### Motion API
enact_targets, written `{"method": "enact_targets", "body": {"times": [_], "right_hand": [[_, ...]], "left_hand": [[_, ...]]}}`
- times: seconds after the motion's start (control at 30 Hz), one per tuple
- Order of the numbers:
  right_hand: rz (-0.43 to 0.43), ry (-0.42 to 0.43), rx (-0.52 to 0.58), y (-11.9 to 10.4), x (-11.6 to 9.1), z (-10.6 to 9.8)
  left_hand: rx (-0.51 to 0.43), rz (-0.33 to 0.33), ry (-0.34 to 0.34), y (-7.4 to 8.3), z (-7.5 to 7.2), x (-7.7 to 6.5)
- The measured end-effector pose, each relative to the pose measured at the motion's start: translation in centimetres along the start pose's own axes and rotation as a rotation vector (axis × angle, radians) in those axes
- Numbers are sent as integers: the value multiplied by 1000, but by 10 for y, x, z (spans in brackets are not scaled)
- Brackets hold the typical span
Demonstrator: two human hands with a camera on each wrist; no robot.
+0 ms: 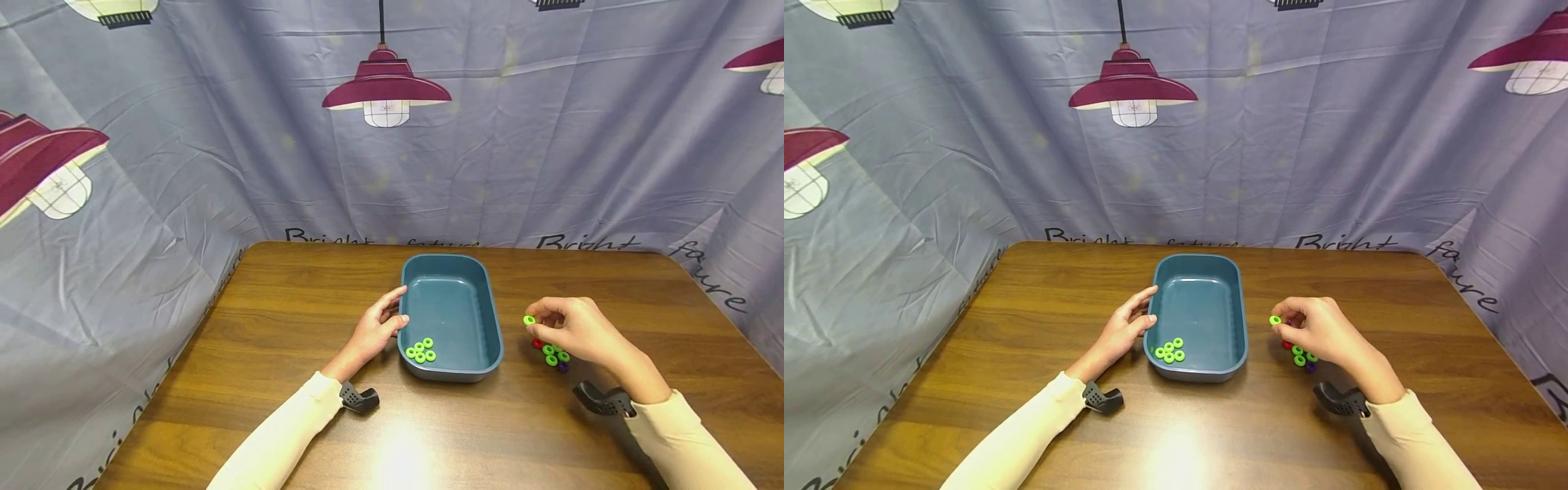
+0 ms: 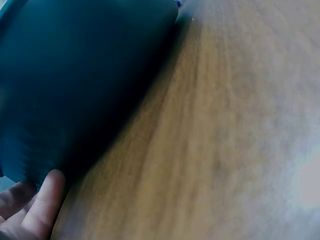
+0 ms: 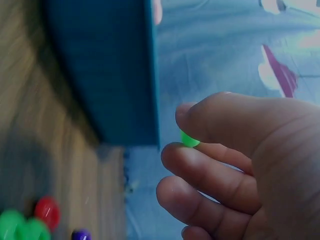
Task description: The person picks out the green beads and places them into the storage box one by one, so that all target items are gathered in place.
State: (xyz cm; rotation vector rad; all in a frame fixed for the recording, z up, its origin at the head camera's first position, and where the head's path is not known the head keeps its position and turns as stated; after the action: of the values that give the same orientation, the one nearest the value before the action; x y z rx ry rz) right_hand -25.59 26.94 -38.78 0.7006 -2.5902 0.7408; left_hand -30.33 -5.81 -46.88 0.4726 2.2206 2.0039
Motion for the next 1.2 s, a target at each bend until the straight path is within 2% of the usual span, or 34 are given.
{"method": "enact_targets", "body": {"times": [0.23, 0.53, 0.73, 0.83, 1.03, 1.2], "right_hand": [[-54, -12, 53, -21, 24, 14], [-53, -97, 99, -42, 44, 35], [-70, -183, 140, -56, 56, 55], [-84, -223, 138, -64, 61, 65], [-147, -250, 119, -77, 67, 80], [-157, -283, 115, -82, 67, 92]], "left_hand": [[-5, 10, 4, 0, 1, 1], [-10, 6, 0, 1, 2, 0], [-2, 6, 8, 1, 1, 0], [1, 7, 9, 0, 0, 0], [1, 3, 11, 0, 0, 0], [-19, 5, -6, 1, 0, -1]]}}
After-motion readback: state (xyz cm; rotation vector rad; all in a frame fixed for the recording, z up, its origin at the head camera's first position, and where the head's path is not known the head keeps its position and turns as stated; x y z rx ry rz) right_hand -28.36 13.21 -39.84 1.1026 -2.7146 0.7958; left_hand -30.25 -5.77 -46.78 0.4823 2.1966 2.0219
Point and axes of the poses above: each hand's wrist, its own x-axis towards the middle knuckle, its own z-axis out of the palm, y = z × x, the point moved 5 cm from there along x, towards the middle knuckle, and after that the axes turned 2 degrees about y, right-handed, at the moved point
